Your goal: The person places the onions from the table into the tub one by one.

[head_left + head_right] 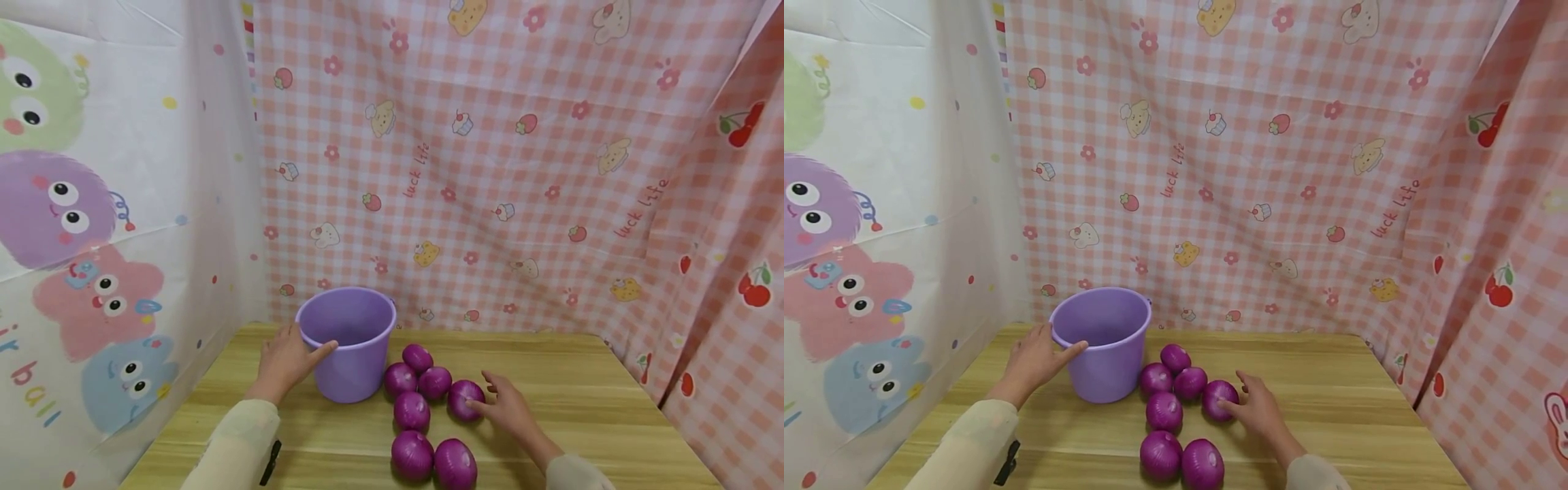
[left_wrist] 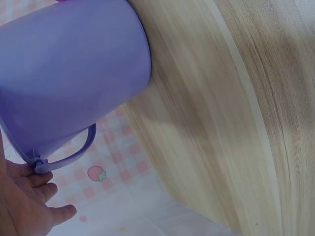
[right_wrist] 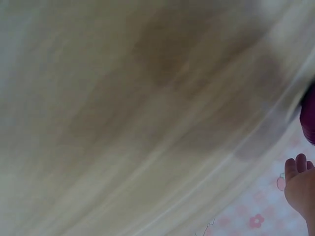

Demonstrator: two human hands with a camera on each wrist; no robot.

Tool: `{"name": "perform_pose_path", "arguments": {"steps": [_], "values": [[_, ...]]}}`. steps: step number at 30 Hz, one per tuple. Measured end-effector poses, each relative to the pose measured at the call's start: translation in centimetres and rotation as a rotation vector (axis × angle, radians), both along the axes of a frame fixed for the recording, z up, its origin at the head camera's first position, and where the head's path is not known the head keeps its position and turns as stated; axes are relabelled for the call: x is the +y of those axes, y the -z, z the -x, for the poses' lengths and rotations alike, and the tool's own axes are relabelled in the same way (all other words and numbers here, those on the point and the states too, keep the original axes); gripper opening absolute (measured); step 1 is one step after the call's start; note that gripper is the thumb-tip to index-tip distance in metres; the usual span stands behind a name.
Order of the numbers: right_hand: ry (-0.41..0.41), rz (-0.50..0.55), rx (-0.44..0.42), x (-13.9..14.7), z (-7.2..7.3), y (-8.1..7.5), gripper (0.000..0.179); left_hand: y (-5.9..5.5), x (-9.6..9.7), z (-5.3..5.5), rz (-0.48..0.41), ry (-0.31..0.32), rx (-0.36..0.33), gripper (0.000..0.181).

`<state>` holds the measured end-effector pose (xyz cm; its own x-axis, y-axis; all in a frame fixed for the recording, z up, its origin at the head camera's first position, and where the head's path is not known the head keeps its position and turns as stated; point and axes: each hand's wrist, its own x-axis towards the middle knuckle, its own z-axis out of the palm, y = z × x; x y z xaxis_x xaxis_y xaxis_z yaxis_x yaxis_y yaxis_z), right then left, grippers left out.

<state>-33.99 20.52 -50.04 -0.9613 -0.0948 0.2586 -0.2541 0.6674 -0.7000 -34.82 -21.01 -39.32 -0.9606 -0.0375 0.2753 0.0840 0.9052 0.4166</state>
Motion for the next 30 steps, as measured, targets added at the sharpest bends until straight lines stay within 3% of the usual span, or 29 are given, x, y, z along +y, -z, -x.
{"name": "perform_pose_path", "arguments": {"steps": [10, 21, 30], "values": [[-0.015, 0.012, 0.084, -0.3, -0.5, 2.0, 0.083, 0.2, -0.2, 0.0, 0.009, 0.002, -0.004, 0.108], [-0.028, 0.026, 0.167, -1.1, -0.3, 2.7, 0.084, -0.1, 0.0, -0.2, 0.020, 0.002, -0.006, 0.109], [-0.034, 0.026, 0.125, -1.3, -0.3, 2.8, 0.081, -0.2, 0.0, -0.2, 0.003, 0.006, -0.010, 0.111]]}}
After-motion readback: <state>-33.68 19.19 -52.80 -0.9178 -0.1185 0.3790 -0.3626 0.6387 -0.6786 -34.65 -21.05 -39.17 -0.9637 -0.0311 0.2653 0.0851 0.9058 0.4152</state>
